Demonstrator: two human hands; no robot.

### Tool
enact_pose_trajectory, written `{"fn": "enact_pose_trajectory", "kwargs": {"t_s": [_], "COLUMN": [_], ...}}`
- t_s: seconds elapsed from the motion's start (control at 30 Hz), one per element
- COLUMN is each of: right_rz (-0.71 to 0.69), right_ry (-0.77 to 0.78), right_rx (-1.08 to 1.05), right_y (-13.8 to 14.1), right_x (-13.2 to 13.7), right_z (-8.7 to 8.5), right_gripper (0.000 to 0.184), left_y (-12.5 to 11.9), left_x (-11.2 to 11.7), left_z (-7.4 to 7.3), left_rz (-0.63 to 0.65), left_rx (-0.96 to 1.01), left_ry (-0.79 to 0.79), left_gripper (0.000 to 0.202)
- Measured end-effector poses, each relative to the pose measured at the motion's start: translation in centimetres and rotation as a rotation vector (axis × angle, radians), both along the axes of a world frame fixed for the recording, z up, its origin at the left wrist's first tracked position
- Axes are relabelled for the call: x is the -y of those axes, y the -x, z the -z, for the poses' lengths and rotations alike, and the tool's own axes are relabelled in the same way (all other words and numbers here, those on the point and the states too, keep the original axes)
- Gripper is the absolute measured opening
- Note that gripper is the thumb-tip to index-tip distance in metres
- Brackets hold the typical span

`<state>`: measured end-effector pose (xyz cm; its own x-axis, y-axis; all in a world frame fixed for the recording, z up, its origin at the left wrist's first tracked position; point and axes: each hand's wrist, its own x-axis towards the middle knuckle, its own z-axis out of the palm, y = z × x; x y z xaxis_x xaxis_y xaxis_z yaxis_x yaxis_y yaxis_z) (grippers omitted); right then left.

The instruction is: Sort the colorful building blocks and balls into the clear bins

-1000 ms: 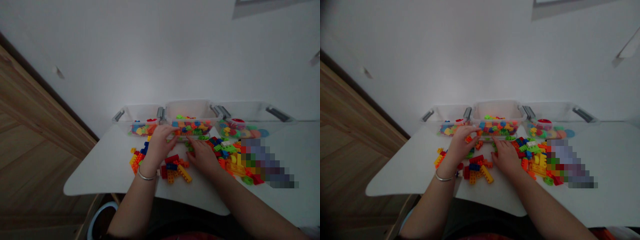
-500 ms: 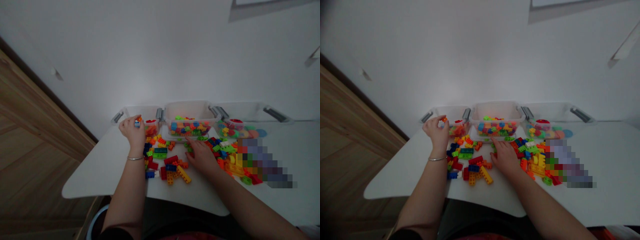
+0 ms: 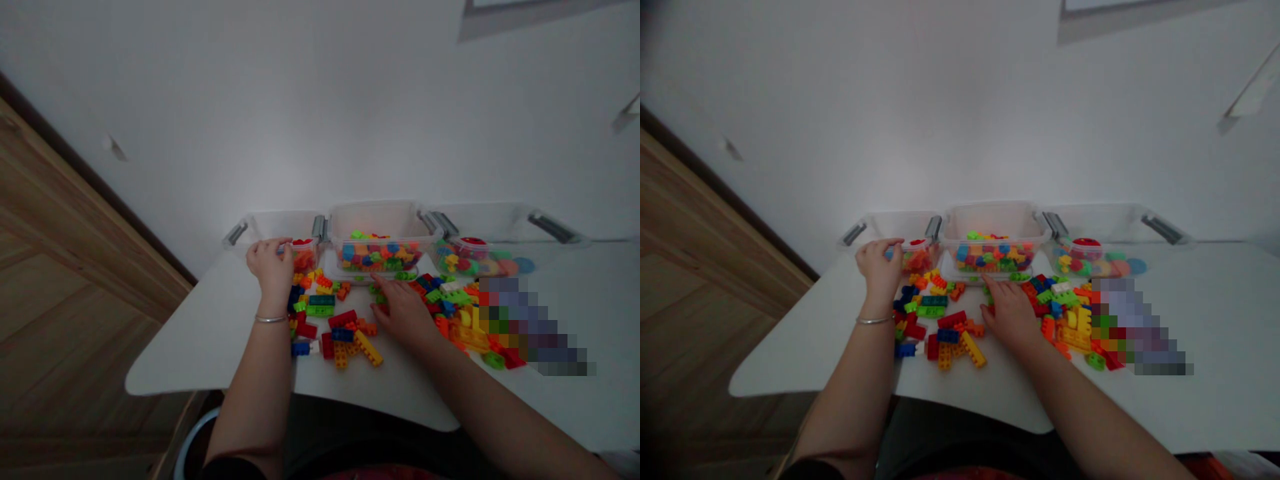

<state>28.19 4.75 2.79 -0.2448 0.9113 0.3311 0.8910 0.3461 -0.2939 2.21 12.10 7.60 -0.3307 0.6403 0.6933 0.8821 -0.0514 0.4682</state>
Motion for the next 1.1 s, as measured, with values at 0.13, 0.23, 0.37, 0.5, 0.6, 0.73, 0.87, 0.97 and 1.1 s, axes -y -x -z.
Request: {"fn": "enact_pose_trajectory", "kwargs": {"t_s": [0.13,0.23,0.37,0.5,0.6,0.73,0.87,0.97,1.1], "right_rz": [0.006,0.011,-0.006,-0.043,-0.076,-0.12,-0.106,-0.092,-0.039], "right_ry": [0.004,-0.015,-0.06,-0.078,-0.066,-0.033,-0.025,-0.032,-0.041], "right_rx": [0.001,0.002,-0.014,0.007,0.051,0.101,0.111,0.113,0.119], "right_y": [0.0,0.0,0.0,0.1,0.1,0.1,0.1,0.1,0.0], "right_x": [0.0,0.0,0.0,0.2,0.3,0.5,0.5,0.4,0.4], "right_z": [0.0,0.2,0.3,0.2,0.0,0.0,-0.1,-0.1,-0.1], "right_gripper": [0.062,0.061,0.046,0.042,0.035,0.03,0.029,0.03,0.031], "left_y": [-1.8,-3.7,-6.0,-7.4,-7.6,-7.4,-7.4,-7.6,-7.8], "left_x": [1.8,3.5,4.8,4.5,3.7,2.9,2.7,2.8,3.0], "left_z": [-1.0,-1.8,-1.7,0.0,1.4,2.6,2.9,2.9,2.7], "left_rz": [0.144,0.363,0.681,0.805,0.788,0.758,0.748,0.724,0.704], "left_rx": [-0.146,-0.304,-0.519,-0.627,-0.623,-0.621,-0.617,-0.604,-0.592], "left_ry": [0.039,0.072,0.229,0.399,0.457,0.496,0.523,0.524,0.516], "left_gripper": [0.02,0.019,0.017,0.02,0.028,0.033,0.039,0.04,0.035]}}
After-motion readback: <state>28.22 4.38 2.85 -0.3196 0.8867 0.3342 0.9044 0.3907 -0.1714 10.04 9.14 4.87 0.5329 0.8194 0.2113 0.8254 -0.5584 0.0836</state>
